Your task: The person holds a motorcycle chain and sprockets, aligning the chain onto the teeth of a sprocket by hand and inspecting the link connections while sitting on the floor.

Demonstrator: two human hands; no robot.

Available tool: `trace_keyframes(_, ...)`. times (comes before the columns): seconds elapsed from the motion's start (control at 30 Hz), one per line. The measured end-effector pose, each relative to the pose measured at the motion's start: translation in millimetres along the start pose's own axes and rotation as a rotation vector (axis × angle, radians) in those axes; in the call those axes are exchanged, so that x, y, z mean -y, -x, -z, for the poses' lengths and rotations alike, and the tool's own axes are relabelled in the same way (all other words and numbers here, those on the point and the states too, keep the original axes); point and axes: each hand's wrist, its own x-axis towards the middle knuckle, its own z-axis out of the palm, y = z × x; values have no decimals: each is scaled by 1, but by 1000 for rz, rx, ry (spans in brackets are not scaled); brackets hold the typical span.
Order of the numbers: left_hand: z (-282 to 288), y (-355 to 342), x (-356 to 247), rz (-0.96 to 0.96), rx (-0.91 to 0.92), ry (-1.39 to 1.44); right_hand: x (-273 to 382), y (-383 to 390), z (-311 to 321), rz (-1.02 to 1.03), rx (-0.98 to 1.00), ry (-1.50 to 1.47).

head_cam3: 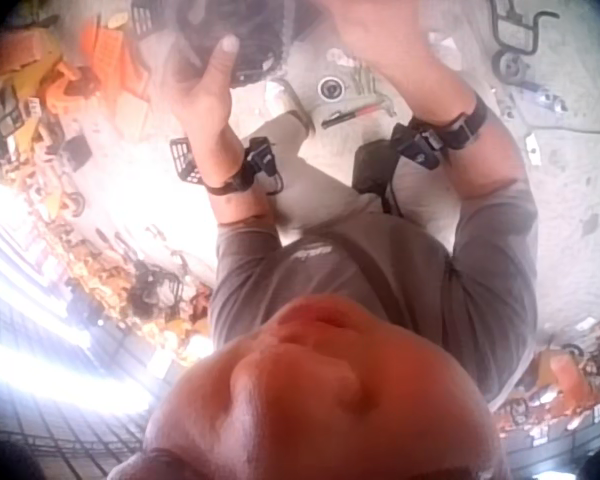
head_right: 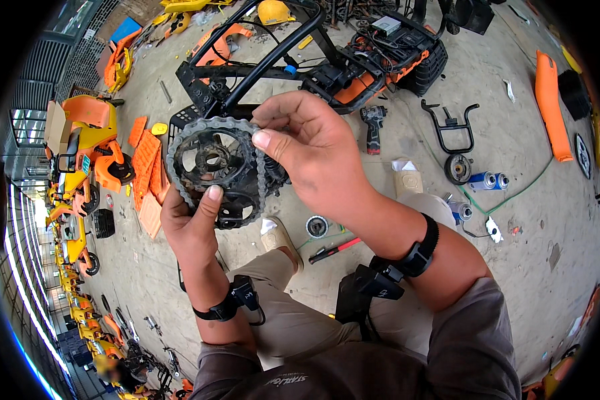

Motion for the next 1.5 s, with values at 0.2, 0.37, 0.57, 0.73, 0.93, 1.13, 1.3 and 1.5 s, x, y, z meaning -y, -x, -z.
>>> trace_keyframes(0.2,-2,1,-1,-9,-7,-11,2,0,1,-14,-6,17)
trace_keyframes(0.37,-3,1,-3,-15,-9,-16,4,1,1,-11,-8,1)
trace_keyframes(0.57,2,2,-4,23,11,-38,4,3,-2,-1,-14,-5)
trace_keyframes(0.73,1,1,-4,-6,8,-65,5,4,-4,2,-9,-26)
trace_keyframes(0.93,1,1,-2,-15,-21,-62,5,4,-5,4,-8,-30)
trace_keyframes(1.13,-1,0,-1,1,-21,-37,4,3,-4,-12,-11,2)
trace_keyframes(1.3,-1,0,-1,7,-23,-36,3,2,-3,-16,-18,25)
trace_keyframes(1.5,-2,0,-1,-1,-33,-34,2,1,-3,-37,-33,26)
